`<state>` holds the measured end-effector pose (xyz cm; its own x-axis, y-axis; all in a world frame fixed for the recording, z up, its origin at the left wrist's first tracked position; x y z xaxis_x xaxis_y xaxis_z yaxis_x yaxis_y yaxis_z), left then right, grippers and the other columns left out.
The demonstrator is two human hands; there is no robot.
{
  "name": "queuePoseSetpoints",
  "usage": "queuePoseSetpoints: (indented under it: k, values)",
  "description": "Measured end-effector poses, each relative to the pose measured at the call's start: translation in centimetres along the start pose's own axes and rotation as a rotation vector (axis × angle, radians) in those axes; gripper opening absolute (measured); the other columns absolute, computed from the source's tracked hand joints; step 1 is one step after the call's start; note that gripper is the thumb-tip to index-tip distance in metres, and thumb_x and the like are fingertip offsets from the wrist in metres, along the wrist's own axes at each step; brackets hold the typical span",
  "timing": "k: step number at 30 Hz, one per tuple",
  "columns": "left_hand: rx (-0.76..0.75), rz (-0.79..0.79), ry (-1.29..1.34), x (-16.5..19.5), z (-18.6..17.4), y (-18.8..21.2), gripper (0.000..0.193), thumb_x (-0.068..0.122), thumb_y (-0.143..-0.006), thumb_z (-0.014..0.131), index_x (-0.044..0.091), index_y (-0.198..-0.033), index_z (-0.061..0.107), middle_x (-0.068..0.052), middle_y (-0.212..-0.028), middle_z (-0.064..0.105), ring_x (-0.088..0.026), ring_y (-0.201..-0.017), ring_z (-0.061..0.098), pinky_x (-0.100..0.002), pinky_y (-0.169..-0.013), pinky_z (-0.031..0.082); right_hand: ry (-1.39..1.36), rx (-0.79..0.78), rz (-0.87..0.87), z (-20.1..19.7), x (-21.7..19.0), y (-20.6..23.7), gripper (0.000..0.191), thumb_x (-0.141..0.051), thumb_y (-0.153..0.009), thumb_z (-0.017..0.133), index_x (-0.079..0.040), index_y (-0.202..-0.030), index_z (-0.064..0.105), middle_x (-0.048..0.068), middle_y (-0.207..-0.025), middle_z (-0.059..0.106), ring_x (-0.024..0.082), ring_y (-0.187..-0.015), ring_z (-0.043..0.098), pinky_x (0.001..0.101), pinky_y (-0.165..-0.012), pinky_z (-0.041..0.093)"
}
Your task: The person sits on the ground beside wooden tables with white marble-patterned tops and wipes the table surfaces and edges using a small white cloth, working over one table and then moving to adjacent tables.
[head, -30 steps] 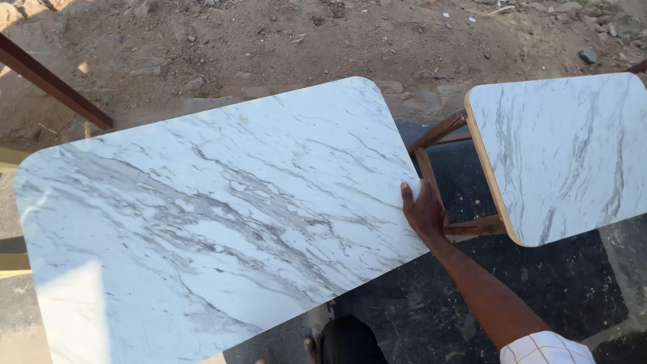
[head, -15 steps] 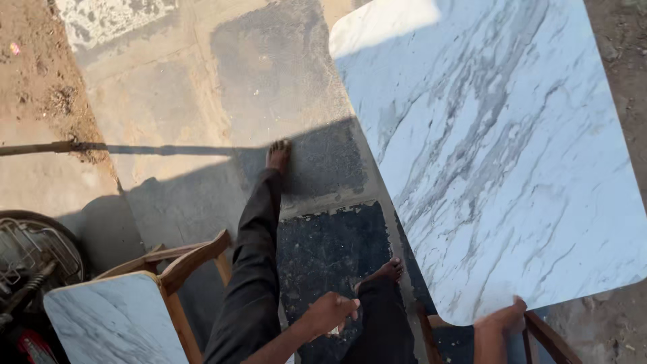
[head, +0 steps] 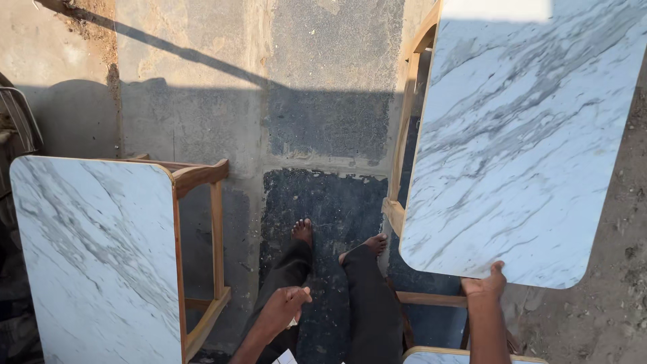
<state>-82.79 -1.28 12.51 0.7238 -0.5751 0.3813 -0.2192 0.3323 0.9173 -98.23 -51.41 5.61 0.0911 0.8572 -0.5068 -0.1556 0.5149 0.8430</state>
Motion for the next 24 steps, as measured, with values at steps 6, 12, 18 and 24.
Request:
queuePoseSetpoints:
  k: [6, 12, 18, 24]
  values:
    - [0.053, 0.045, -0.012, -0.9, -4.7, 1.9, 0.048, 0.049, -0.100, 0.058, 0.005, -0.094, 0.077, 0.000, -0.050, 0.055, -0.006, -0.043, 0.051, -0.027, -0.041, 0.039, -0.211, 0.063, 0.118, 7.6, 15.8, -0.4, 0.063, -0.055, -0.104, 0.044, -0.015, -0.153, 0.046, 0.013, -0.157, 0.047, 0.039, -0.143, 0.043, 0.0648, -0.115, 0.031]
    - [0.204, 0.098, -0.092, 0.7, -10.0, 2.0, 0.048, 0.048, -0.100, 0.058, 0.005, -0.093, 0.078, 0.000, -0.050, 0.054, -0.007, -0.046, 0.049, -0.030, -0.046, 0.039, -0.384, 0.054, 0.193, 16.0, 28.1, -0.3, 0.062, -0.053, -0.101, 0.046, -0.016, -0.151, 0.047, 0.013, -0.157, 0.046, 0.039, -0.143, 0.043, 0.0636, -0.117, 0.033]
    - [0.364, 0.413, -0.193, 8.4, -11.7, -5.7, 0.037, 0.040, -0.100, 0.063, 0.006, -0.093, 0.076, -0.003, -0.056, 0.062, -0.009, -0.053, 0.058, -0.032, -0.052, 0.045, -0.385, 0.022, 0.161, 14.5, 31.5, -0.6, 0.074, -0.058, -0.098, 0.059, -0.006, -0.149, 0.045, 0.017, -0.152, 0.047, 0.039, -0.141, 0.046, 0.0605, -0.114, 0.042]
    - [0.699, 0.850, -0.457, 18.0, -13.6, -18.2, 0.054, 0.048, -0.097, 0.067, 0.001, -0.125, 0.071, -0.012, -0.092, 0.074, -0.026, -0.078, 0.072, -0.043, -0.063, 0.056, -0.018, -0.095, 0.128, 11.7, 31.3, 0.8, 0.079, -0.064, -0.096, 0.063, 0.005, -0.135, 0.053, 0.025, -0.126, 0.061, 0.036, -0.114, 0.065, 0.0509, -0.097, 0.055]
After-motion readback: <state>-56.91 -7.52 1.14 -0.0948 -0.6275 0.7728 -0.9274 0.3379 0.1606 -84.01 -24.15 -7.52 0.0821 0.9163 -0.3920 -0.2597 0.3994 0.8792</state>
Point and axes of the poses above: each hand's wrist, its own y-axis away from the middle knuckle, its own z-axis out of the palm, x = y × z, the point moved 3 cm from there along -y, towards the middle knuckle
